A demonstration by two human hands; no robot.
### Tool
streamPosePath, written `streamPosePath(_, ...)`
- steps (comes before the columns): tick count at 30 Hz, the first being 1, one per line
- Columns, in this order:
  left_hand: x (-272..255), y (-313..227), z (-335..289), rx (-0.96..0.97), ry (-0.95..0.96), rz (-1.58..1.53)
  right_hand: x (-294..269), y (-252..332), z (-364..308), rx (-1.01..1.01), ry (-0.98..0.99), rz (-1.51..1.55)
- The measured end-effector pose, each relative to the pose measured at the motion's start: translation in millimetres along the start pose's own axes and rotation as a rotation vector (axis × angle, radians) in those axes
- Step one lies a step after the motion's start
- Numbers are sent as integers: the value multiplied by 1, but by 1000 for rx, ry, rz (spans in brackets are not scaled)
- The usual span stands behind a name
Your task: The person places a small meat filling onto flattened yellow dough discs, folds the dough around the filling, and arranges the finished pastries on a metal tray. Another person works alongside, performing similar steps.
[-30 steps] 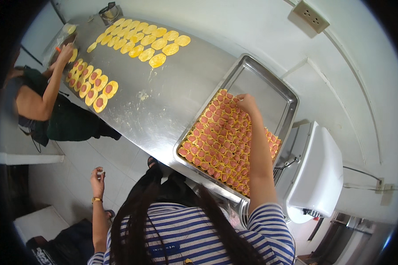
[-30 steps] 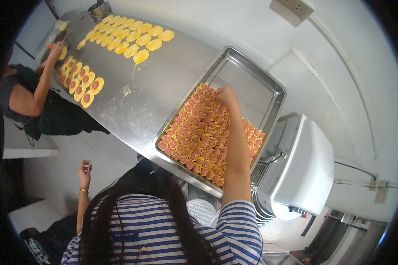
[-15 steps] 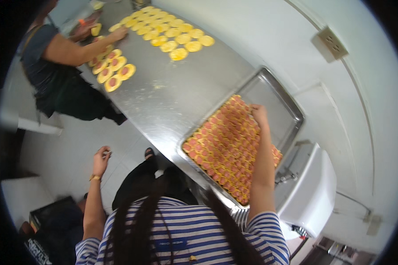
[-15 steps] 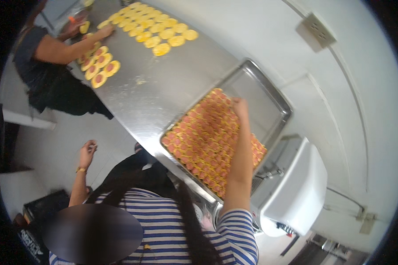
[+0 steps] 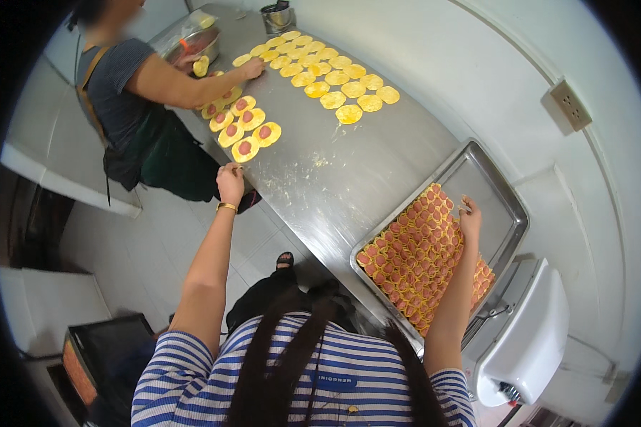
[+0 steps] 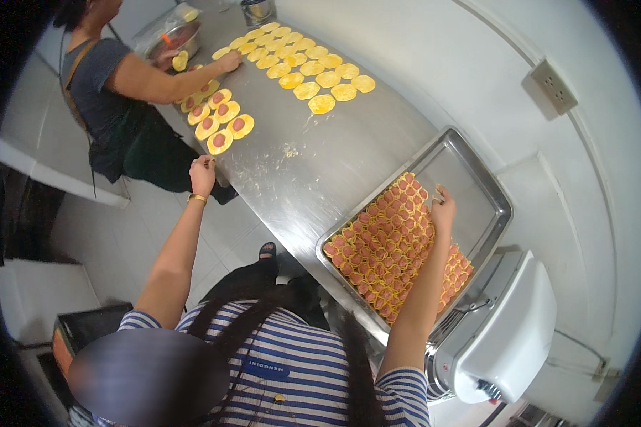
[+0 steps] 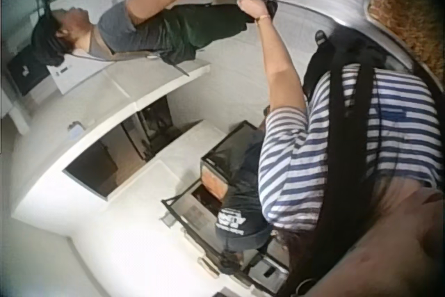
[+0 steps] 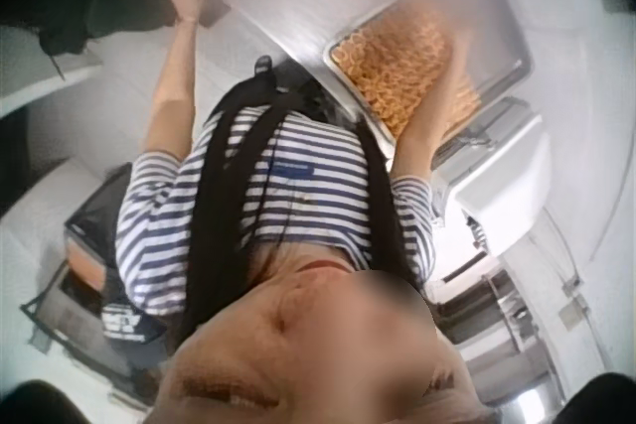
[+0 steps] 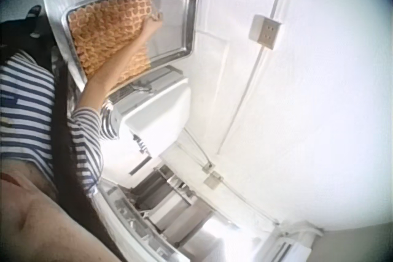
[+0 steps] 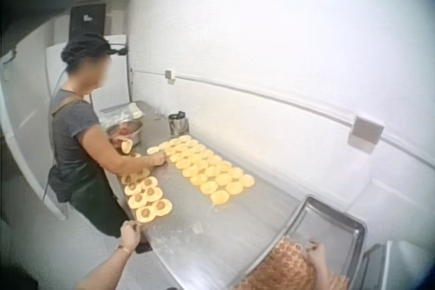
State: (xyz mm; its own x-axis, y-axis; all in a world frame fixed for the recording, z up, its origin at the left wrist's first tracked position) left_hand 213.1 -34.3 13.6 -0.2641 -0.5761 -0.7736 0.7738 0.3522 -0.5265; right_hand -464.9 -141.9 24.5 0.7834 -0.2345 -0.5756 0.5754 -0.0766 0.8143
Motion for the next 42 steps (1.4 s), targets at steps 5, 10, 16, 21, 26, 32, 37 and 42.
streamPosePath(5,25,27,49,76,104,137,0,27,-73,72,-51,158)
streamPosePath(10,44,46,62,16,271,98,37,77,-148,39,-155,158)
streamPosePath(16,59,67,73,-57,371,-450,135,153,-196,-45,2,276)
streamPosePath(21,70,72,62,-576,563,-1337,200,177,-208,-59,59,338)
streamPosePath(26,78,-5,24,-649,972,-1548,252,187,-213,84,85,550)
streamPosePath(32,97,-115,-77,-375,1479,-1425,299,165,-219,536,42,1179)
streamPosePath(37,114,-137,-118,-288,1512,-1139,278,120,-220,578,-143,948)
streamPosePath(42,122,-140,-120,28,1432,-826,267,106,-230,603,-198,894)
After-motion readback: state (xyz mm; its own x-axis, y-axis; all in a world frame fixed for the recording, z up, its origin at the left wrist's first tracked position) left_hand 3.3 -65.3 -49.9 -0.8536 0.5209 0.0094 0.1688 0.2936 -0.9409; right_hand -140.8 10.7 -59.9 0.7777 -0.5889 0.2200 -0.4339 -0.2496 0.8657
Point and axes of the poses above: each hand's wrist, its own z-axis towards the middle knuckle, its own x-axis out of the palm, y = z × x, the point moved 8 cm from there along z, towards the middle knuckle, and after that the axes turned 3 degrees about z, right-handed, at the moved point
